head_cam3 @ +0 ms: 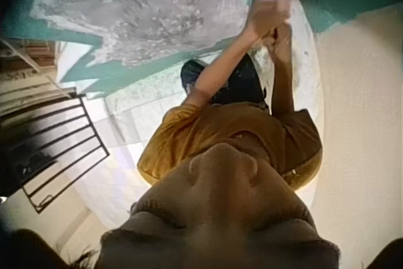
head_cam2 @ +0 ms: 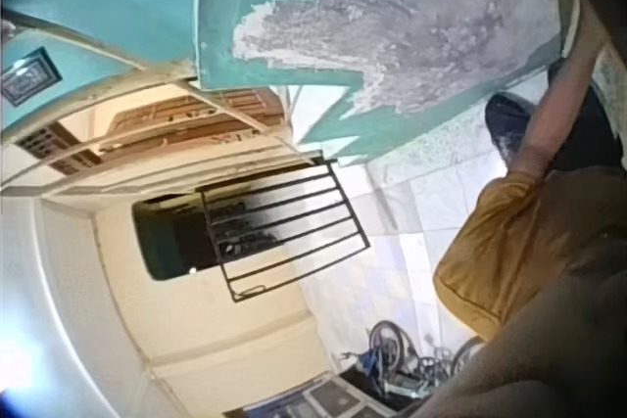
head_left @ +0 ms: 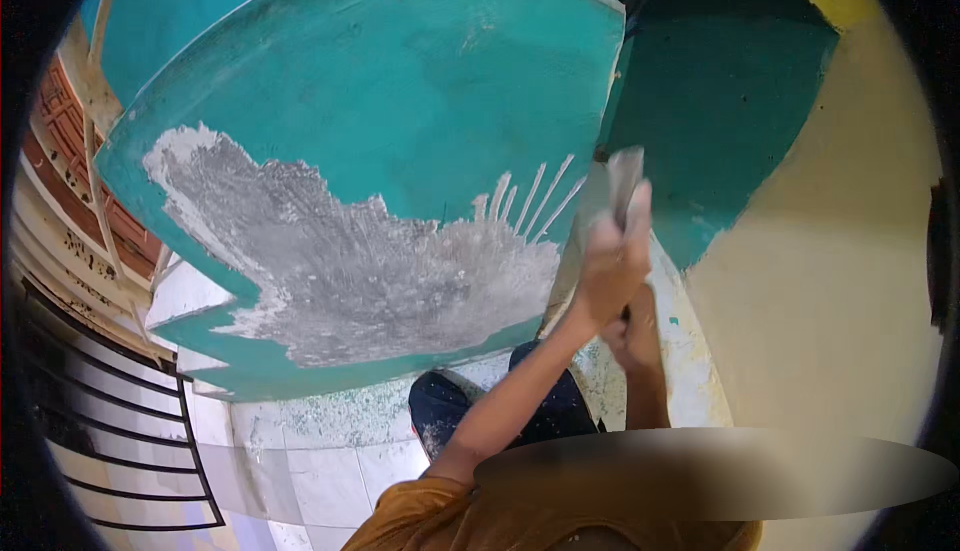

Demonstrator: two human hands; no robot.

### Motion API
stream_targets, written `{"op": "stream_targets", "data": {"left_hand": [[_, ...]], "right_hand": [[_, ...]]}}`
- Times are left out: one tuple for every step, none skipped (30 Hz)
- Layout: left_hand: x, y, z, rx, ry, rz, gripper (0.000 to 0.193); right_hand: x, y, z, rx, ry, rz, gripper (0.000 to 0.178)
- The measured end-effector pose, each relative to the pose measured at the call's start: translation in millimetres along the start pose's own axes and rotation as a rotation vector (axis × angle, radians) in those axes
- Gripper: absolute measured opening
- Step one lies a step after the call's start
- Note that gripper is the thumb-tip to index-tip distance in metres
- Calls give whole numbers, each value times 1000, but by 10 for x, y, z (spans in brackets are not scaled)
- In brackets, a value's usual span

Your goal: The person scrapes loose paint chips from a wall using a putty knife.

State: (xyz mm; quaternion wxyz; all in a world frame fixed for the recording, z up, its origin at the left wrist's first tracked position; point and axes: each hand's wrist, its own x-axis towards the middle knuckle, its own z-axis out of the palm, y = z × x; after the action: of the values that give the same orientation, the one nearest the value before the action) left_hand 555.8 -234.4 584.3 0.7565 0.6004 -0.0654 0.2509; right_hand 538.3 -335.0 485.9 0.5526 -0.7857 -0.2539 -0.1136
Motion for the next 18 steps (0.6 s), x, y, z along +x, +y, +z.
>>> {"op": "stream_targets", "data": {"left_hand": [[-121, -46, -90, -154, -6, -293, 55], [-258, -165, -203, -145, 52, -384, 54], [-404, -271, -263, -144, 102, -489, 53], [-526, -282, -346, -140, 106, -497, 53], [-592, -302, -433, -145, 152, -522, 52], [-642, -325, -497, -147, 199, -548, 51], [-673, -362, -563, -140, 205, -551, 51], [-702, -398, -575, -111, 237, -582, 51], [-723, -434, -589, -81, 269, -613, 52], [-731, -458, -637, -76, 272, -618, 52], [-738, -484, -685, -55, 260, -625, 50], [-748, -514, -733, -35, 246, -633, 48], [-753, -530, -780, -78, 238, -663, 49], [-750, -548, -791, -73, 238, -666, 49], [-736, -563, -798, -56, 225, -651, 48], [-712, -561, -796, -41, 211, -638, 48], [-682, -561, -766, -38, 211, -643, 48], [-647, -560, -714, -18, 219, -613, 48]], "right_hand": [[-107, -41, 19, 621, -163, 375, 12], [-285, -215, 191, 973, -13, 560, 31], [-368, -233, 194, 842, -73, 612, 39], [-465, -210, 221, 845, -74, 622, 39], [-528, -125, 279, 804, -164, 663, 38], [-569, -73, 326, 762, -254, 705, 38], [-567, -117, 395, 730, -268, 796, 36], [-616, -17, 452, 734, -262, 801, 36], [-696, 163, 548, 574, -259, 617, 36], [-665, 119, 614, 416, -263, 433, 36], [-651, -4, 571, 613, -315, 579, 35], [-662, -40, 606, 618, -315, 584, 35], [-677, -59, 638, 780, -288, 720, 35], [-687, -63, 660, 942, -258, 856, 35], [-683, -46, 670, 948, -257, 859, 35], [-671, -11, 671, 928, -250, 859, 35], [-657, 23, 670, 909, -244, 860, 36], [-644, 58, 661, 911, -242, 865, 36]]}}
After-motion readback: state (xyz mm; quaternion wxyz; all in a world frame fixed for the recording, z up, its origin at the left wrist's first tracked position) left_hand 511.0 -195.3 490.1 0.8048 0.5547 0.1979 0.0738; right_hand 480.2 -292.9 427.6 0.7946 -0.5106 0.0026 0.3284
